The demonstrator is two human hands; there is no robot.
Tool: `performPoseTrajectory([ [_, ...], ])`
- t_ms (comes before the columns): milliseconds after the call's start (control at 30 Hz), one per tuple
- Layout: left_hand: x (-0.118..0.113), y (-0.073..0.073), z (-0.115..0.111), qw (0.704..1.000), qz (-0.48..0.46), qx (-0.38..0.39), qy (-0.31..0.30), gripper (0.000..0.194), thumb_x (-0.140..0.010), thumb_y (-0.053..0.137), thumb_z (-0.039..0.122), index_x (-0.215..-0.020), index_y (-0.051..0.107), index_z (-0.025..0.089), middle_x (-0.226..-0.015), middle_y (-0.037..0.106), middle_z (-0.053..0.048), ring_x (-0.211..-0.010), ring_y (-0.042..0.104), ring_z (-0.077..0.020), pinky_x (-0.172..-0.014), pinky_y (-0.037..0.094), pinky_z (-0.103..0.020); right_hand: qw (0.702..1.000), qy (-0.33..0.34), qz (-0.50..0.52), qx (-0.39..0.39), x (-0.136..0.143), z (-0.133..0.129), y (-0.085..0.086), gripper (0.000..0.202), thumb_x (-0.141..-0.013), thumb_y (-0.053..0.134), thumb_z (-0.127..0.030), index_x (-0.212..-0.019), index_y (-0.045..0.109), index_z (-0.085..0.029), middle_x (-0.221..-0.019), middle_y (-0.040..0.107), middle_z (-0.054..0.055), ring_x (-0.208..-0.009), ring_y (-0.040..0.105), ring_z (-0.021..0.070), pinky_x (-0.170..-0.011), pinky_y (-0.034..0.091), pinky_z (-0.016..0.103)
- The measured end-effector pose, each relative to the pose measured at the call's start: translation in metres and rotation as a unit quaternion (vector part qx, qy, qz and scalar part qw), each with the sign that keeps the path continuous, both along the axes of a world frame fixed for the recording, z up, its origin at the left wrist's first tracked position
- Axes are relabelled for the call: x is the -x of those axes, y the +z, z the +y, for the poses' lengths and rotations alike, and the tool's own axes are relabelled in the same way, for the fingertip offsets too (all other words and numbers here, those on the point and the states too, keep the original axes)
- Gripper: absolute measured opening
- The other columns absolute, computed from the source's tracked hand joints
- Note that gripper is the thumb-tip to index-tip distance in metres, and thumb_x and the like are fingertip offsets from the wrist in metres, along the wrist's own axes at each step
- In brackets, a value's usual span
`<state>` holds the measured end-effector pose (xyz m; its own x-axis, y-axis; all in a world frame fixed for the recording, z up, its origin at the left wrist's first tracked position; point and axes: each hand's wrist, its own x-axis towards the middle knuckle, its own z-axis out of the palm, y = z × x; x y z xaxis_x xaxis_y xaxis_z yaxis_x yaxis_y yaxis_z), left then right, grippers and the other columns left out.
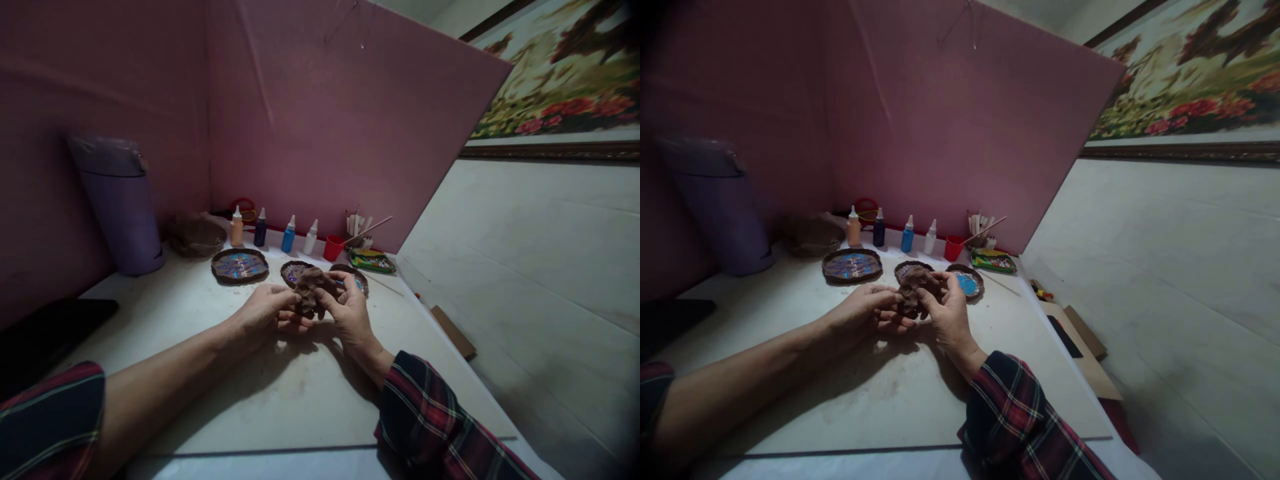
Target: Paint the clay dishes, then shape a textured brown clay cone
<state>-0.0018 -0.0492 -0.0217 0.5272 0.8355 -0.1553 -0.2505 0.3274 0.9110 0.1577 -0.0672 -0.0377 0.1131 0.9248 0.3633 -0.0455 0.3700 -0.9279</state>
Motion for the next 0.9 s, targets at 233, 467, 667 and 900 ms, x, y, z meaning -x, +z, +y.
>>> performPoseTrajectory([
  [233,-0.0011,0.0010,-0.0024,0.999,0.025,-0.011,0.023,0.014,-0.070,0.069,0.018,-0.077,0.060,0.010,-0.075,0.072,-0.014,-0.062,0.070,-0.0199,-0.058,0.057,-0.028,1.000,0.008,0.000,0.009,0.0032,-0.0033,0.0048,0.037,-0.075,0.071,-0.031,-0.100,0.047,-0.021,-0.086,0.065,0.001,-0.060,0.057,0.0113,-0.047,0.047,0.022],
  [467,-0.0018,0.0001,-0.0019,0.998,0.034,-0.024,0.039,0.015,-0.066,0.073,0.017,-0.073,0.061,0.010,-0.066,0.070,-0.010,-0.056,0.067,-0.0163,-0.055,0.056,-0.025,1.000,0.009,-0.005,0.014,0.0051,-0.0049,0.0053,0.038,-0.073,0.072,-0.031,-0.100,0.047,-0.022,-0.092,0.066,0.002,-0.067,0.061,0.0138,-0.050,0.047,0.023],
  [667,0.0002,0.0019,-0.0028,1.000,0.009,-0.003,0.021,0.010,-0.072,0.063,0.015,-0.080,0.061,0.009,-0.075,0.071,-0.014,-0.063,0.069,-0.0201,-0.063,0.057,-0.031,1.000,0.012,0.006,0.006,0.0044,-0.0032,0.0043,0.036,-0.074,0.071,-0.031,-0.099,0.047,-0.022,-0.088,0.065,0.001,-0.057,0.056,0.0105,-0.046,0.045,0.023],
  [900,-0.0001,0.0006,-0.0023,0.999,0.012,-0.028,0.021,0.021,-0.068,0.072,0.021,-0.081,0.061,0.009,-0.071,0.069,-0.012,-0.058,0.067,-0.0181,-0.054,0.054,-0.026,1.000,0.009,0.003,0.012,0.0054,-0.0037,0.0058,0.038,-0.073,0.072,-0.033,-0.099,0.047,-0.021,-0.088,0.066,0.001,-0.059,0.059,0.0119,-0.049,0.048,0.024],
])
